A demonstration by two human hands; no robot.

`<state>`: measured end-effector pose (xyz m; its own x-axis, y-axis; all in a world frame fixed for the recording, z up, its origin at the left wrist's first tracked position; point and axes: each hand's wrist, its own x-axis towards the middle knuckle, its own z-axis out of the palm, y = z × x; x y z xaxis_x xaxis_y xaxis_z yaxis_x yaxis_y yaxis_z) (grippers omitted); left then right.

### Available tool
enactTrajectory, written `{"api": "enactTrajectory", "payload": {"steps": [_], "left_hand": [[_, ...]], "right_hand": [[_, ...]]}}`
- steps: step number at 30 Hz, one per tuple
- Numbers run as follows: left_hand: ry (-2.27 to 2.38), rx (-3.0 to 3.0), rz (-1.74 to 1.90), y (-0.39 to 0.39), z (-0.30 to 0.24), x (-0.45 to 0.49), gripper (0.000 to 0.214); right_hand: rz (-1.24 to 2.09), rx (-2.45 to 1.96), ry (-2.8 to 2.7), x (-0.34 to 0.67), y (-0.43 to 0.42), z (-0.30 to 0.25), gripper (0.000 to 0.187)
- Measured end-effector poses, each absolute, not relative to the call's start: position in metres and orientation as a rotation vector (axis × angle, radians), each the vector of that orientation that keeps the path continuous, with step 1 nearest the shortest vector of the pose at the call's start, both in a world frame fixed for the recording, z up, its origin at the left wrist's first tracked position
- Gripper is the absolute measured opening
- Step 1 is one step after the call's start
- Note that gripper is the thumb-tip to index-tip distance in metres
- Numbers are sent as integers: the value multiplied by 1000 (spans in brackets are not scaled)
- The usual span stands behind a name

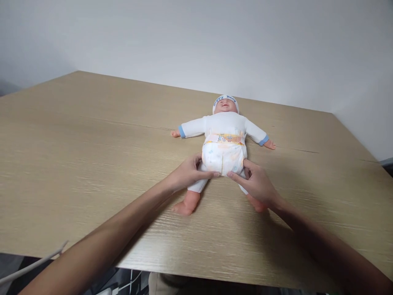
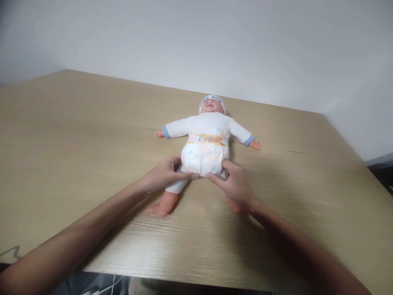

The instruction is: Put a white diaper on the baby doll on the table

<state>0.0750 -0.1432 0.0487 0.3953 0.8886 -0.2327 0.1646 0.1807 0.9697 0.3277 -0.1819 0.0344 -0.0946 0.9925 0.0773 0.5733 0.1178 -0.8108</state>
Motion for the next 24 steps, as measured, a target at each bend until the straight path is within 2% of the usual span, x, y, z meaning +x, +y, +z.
{"api": "enactTrajectory", "payload": {"steps": [12, 18, 24], "left_hand": [[1376, 1757, 672, -142, 40, 82, 53], [1308, 1758, 681, -144, 42, 81, 53], [1196, 1710, 684, -136, 34, 76, 44]], "right_hand": [[720, -1401, -1869, 320, -179, 33, 27], [790, -1392, -1842, 326, -176, 29, 29], [827, -1402, -1835, 327, -177, 29, 25]]}}
